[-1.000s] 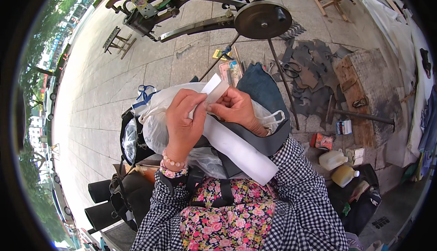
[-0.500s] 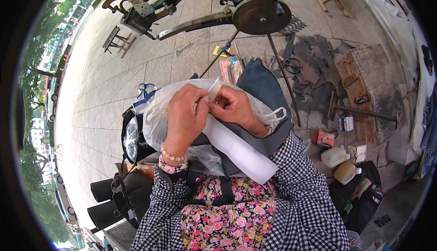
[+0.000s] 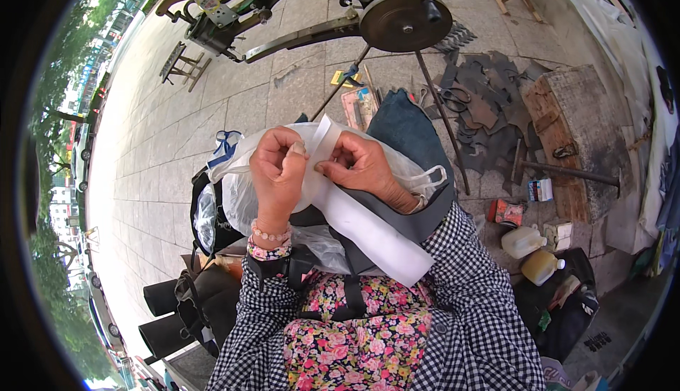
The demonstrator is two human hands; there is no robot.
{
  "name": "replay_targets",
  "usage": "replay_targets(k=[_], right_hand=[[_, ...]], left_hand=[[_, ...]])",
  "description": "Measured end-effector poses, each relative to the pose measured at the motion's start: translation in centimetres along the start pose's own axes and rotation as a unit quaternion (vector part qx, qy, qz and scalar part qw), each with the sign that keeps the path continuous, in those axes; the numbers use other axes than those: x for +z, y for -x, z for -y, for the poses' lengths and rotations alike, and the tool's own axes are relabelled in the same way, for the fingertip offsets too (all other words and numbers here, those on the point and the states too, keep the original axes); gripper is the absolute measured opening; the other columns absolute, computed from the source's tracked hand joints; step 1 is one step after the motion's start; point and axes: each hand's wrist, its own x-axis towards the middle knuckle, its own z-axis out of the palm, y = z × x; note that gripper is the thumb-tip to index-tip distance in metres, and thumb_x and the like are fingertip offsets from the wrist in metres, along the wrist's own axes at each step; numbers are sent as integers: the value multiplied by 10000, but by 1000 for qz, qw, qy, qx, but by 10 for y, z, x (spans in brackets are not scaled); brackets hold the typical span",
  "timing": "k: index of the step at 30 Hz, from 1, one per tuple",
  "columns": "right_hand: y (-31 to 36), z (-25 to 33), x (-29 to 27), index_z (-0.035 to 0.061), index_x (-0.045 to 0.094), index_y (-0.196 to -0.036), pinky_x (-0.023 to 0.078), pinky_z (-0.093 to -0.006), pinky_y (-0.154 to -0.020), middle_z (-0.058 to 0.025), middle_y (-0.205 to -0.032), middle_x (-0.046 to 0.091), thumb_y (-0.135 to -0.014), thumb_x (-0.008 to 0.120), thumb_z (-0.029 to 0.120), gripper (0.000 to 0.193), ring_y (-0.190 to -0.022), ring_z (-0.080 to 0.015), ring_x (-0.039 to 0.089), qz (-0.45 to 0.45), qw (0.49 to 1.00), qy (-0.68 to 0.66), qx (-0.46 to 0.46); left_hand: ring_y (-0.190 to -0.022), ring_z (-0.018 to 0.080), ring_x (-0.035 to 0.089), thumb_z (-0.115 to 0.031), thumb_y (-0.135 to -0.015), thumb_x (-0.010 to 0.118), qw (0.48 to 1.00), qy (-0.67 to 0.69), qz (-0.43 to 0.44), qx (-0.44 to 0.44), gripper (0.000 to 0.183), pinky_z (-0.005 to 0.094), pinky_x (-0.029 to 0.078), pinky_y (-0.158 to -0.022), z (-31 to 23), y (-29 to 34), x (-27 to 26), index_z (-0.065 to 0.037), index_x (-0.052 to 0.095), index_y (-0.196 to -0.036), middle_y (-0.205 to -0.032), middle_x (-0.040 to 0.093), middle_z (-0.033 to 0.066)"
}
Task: The person handles a white strip and a black strap by hand, folding and aligning them together. They then place the white strip under the needle of a sewing machine and operate the hand wheel to stitch it.
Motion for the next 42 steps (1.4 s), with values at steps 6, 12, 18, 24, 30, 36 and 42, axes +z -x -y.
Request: replay_targets(k=[6,12,18,24,30,36,42], right_hand=[[1,-1,2,5,558,-996,441,-176,-595,-1,-819,583,-736,670,60,288,-683,-27,530,11,999,-49,9],[3,-4,-5,4,545,-1033,456,-190,-626,-12,-848,602,-742,671,75,324,-709,-34,547,41,999,18,10],[-1,2,1,9,558,-1020,436,-177,-601,-3,-827,611,-761,657,74,285,-691,-24,534,14,997,-76,17],[-5,3,-8,20,570,-1002,380,-169,-521,-6,-802,615,-796,612,78,218,-620,-18,499,1,983,-141,117],[-4,5,-8,29,584,-962,348,-170,-470,-27,-761,624,-821,578,131,174,-522,-29,456,-45,979,-171,100],[-5,7,-10,34,584,-940,358,-175,-463,-44,-745,630,-840,548,152,158,-507,-34,458,-57,976,-185,102],[-7,2,-10,35,581,-932,344,-172,-435,-43,-741,627,-843,533,141,146,-484,-29,443,-59,972,-195,114]], left_hand=[[-606,73,506,-70,-821,534,980,67,-138,-127,72,201,417,-580,4,-11,-3,-3,545,-796,-701,554,25],[-567,77,511,-86,-813,557,974,58,-125,-182,100,205,425,-566,6,-16,-3,5,561,-773,-662,553,19],[-613,86,531,-97,-836,535,986,99,-104,-90,108,221,439,-592,19,-12,-3,1,579,-849,-762,583,50],[-698,101,545,5,-812,481,987,80,-64,-128,97,224,437,-657,-5,-8,-2,13,569,-853,-857,582,48],[-749,160,549,11,-774,539,977,-175,61,105,117,241,418,-674,-2,8,-9,-14,571,-885,-828,580,66],[-782,215,548,-31,-664,668,976,-155,116,100,248,299,426,-691,-40,20,-10,-34,568,-891,-826,565,78],[-880,270,510,-115,-569,719,911,-289,237,176,360,383,404,-761,-37,28,-15,-63,575,-896,-898,549,67]])
